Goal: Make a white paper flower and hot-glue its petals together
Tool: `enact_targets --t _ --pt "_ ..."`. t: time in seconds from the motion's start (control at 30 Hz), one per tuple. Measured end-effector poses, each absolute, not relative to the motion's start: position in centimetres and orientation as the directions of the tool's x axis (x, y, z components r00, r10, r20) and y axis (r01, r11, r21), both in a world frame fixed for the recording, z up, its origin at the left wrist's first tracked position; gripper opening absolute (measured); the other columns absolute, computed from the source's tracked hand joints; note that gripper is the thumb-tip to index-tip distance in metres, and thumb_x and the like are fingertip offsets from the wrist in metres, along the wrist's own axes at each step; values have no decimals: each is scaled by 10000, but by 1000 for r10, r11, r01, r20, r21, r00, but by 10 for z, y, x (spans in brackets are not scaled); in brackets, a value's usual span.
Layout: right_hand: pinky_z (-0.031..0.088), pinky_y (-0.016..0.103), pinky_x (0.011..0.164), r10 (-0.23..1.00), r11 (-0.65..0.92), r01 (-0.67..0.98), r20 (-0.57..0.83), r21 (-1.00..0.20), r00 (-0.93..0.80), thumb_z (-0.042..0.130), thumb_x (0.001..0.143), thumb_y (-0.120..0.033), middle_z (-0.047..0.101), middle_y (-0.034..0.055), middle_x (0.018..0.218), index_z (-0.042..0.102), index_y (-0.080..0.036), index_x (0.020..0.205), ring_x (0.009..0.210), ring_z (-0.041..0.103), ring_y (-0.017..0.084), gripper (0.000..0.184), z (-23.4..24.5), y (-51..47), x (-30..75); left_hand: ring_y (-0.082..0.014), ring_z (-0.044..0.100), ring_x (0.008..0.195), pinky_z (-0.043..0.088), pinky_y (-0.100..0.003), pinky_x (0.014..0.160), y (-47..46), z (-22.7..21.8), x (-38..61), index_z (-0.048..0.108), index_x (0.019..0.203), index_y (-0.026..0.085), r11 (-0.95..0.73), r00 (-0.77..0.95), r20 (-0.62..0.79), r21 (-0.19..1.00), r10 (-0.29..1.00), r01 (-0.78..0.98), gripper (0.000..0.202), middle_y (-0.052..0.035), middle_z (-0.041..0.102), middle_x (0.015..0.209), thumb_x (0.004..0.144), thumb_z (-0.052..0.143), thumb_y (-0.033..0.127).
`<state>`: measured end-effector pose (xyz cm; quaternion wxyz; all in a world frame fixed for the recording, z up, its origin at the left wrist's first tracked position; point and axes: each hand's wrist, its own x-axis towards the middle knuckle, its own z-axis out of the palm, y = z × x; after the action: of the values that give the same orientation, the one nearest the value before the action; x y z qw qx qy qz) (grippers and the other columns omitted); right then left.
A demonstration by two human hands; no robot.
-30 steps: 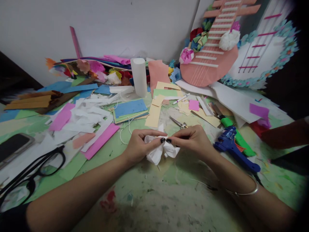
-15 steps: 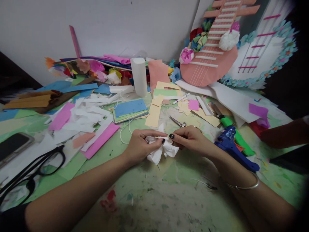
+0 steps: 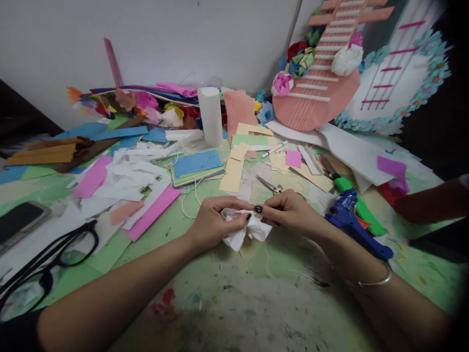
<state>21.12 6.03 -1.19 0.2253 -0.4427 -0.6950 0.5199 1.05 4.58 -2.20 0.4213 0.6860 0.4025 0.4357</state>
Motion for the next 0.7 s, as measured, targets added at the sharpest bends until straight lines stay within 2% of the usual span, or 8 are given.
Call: enact_targets --t 0.23,0.33,0.43,0.53,0.7 --pt "169 242 458 859 73 377 -134 -923 -494 636 773 -480 350 -48 479 601 -132 522 496 253 58 431 -8 59 209 -152 679 769 528 -249 706 44 -23 10 744 882 165 -335 311 265 921 913 198 184 -54 749 858 729 641 153" --pt "158 248 454 884 63 378 -124 -924 -450 648 762 -469 341 -45 464 621 -125 518 490 247 59 423 -8 58 208 -119 631 704 497 -213 632 43 -23 10 720 1001 178 -350 268 286 907 920 234 295 -38 728 860 717 645 140" --pt "166 248 455 912 61 379 -103 -924 -397 657 750 -459 346 -42 460 678 -117 561 489 243 60 391 -10 56 207 -82 537 605 439 -184 550 42 -23 11 670 1120 190 -354 235 301 906 924 233 411 -5 656 772 712 651 142" --pt "188 245 458 934 93 404 -61 -910 -352 650 754 -448 393 -29 467 724 -118 616 490 268 64 365 -12 54 205 -70 451 538 371 -177 483 42 -24 11 588 1235 198 -295 228 252 938 940 180 516 22 567 689 725 655 157" --pt "228 244 460 956 126 420 -3 -899 -294 655 753 -425 495 -1 489 713 -133 566 493 346 71 352 -13 50 202 -61 391 475 301 -179 436 42 -24 12 435 1365 228 -193 257 171 979 951 64 649 46 507 633 748 625 155"
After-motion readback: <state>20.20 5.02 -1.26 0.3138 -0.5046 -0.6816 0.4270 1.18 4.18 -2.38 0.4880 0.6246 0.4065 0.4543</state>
